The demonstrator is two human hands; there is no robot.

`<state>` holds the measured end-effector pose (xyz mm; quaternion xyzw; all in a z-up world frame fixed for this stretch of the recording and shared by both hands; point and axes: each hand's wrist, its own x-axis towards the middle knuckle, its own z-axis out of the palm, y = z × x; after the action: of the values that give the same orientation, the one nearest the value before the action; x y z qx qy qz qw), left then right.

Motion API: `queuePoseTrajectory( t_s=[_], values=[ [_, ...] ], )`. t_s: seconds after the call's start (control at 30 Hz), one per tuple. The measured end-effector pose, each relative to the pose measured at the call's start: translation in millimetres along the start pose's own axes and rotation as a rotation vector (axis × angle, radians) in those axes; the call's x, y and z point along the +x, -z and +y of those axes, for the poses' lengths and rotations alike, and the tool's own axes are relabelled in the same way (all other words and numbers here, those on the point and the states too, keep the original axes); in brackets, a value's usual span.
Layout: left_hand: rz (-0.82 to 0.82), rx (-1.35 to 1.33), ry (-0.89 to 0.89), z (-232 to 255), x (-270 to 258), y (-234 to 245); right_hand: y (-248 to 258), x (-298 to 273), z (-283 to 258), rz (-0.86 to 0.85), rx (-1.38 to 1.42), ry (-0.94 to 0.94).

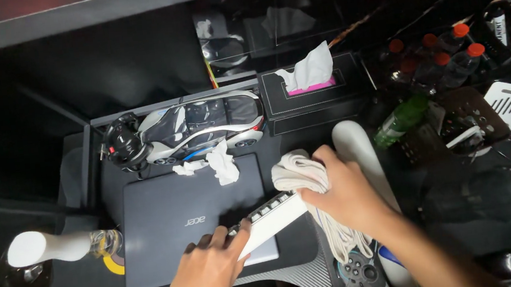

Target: Cleaning a mechanical keyboard using a cleaning spray and a cloth.

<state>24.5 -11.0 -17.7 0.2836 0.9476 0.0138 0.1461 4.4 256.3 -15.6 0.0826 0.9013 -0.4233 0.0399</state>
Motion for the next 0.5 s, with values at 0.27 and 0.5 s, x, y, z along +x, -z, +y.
queuePoseTrajectory(
  t_s=[0.27,0.5],
  values=[
    [-0.006,-0.027,-0.003,0.6,-0.2,5.2,-16.7,-12.7,-8.7,0.029,0.001,0.128],
    [-0.019,-0.128,0.019,-1.2,-1.7,14.1,-12.7,-12.8,-33.2,-0.067,0.098,0.116]
  ],
)
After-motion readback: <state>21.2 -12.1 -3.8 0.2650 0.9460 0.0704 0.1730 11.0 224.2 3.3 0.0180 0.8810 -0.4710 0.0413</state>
